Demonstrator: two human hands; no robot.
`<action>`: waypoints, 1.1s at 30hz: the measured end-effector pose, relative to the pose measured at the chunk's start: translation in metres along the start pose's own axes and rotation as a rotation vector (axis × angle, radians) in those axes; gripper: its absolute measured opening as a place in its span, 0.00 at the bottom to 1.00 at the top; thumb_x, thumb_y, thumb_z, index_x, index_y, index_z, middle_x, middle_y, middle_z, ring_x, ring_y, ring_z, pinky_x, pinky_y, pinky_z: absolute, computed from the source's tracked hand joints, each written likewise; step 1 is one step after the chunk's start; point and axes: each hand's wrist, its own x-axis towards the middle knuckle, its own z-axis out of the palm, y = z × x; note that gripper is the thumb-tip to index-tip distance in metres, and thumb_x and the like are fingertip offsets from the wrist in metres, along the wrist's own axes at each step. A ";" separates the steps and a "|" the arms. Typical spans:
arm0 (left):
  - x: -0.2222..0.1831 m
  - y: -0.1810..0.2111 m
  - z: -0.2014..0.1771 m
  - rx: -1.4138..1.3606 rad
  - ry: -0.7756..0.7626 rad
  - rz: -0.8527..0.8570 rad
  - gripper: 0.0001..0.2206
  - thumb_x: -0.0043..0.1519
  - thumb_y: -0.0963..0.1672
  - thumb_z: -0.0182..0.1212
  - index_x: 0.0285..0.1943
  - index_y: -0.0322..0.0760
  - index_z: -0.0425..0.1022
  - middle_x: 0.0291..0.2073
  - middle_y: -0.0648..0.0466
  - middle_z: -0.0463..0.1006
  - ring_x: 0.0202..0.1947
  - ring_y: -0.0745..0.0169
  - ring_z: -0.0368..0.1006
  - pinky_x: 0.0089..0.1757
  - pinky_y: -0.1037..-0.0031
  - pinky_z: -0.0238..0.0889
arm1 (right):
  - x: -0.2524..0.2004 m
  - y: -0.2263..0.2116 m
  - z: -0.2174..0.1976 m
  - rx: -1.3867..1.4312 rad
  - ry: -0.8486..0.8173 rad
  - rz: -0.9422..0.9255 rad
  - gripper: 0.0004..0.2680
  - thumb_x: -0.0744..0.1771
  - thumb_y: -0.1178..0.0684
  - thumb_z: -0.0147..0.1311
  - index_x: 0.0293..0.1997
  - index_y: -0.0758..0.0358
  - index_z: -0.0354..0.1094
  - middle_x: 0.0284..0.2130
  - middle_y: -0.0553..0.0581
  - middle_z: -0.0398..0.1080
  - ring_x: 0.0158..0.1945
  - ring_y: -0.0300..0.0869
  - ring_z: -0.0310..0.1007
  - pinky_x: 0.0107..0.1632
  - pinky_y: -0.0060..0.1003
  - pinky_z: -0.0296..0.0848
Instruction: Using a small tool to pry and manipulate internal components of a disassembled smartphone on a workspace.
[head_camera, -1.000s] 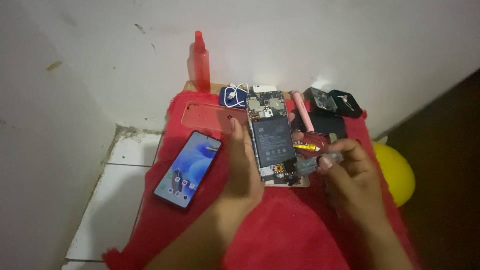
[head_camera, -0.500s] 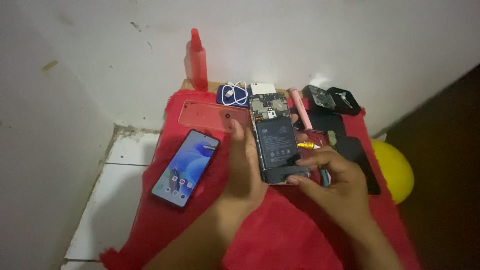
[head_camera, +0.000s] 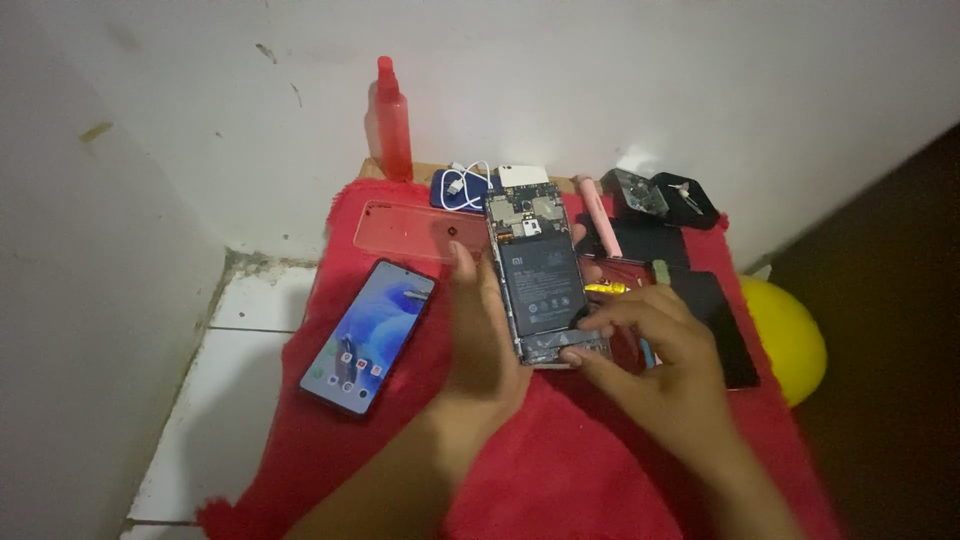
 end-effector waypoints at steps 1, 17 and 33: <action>0.003 -0.001 0.000 0.000 -0.001 0.001 0.43 0.59 0.66 0.31 0.65 0.34 0.71 0.57 0.41 0.78 0.44 0.44 0.78 0.36 0.52 0.74 | 0.002 0.000 -0.002 0.000 0.000 -0.001 0.12 0.58 0.53 0.73 0.40 0.55 0.76 0.37 0.50 0.76 0.39 0.38 0.71 0.43 0.33 0.66; -0.003 0.006 0.010 -0.036 0.045 -0.031 0.44 0.60 0.66 0.29 0.65 0.33 0.73 0.55 0.40 0.79 0.41 0.48 0.78 0.36 0.58 0.72 | -0.003 0.001 0.005 0.040 -0.027 0.141 0.11 0.59 0.55 0.72 0.41 0.56 0.76 0.39 0.52 0.77 0.43 0.39 0.73 0.45 0.33 0.70; -0.004 0.003 0.003 0.086 0.044 -0.042 0.37 0.56 0.63 0.47 0.60 0.33 0.76 0.43 0.44 0.81 0.41 0.54 0.78 0.32 0.68 0.69 | 0.002 -0.013 0.009 0.045 -0.019 0.198 0.11 0.59 0.55 0.71 0.43 0.57 0.78 0.40 0.52 0.74 0.40 0.38 0.71 0.35 0.31 0.69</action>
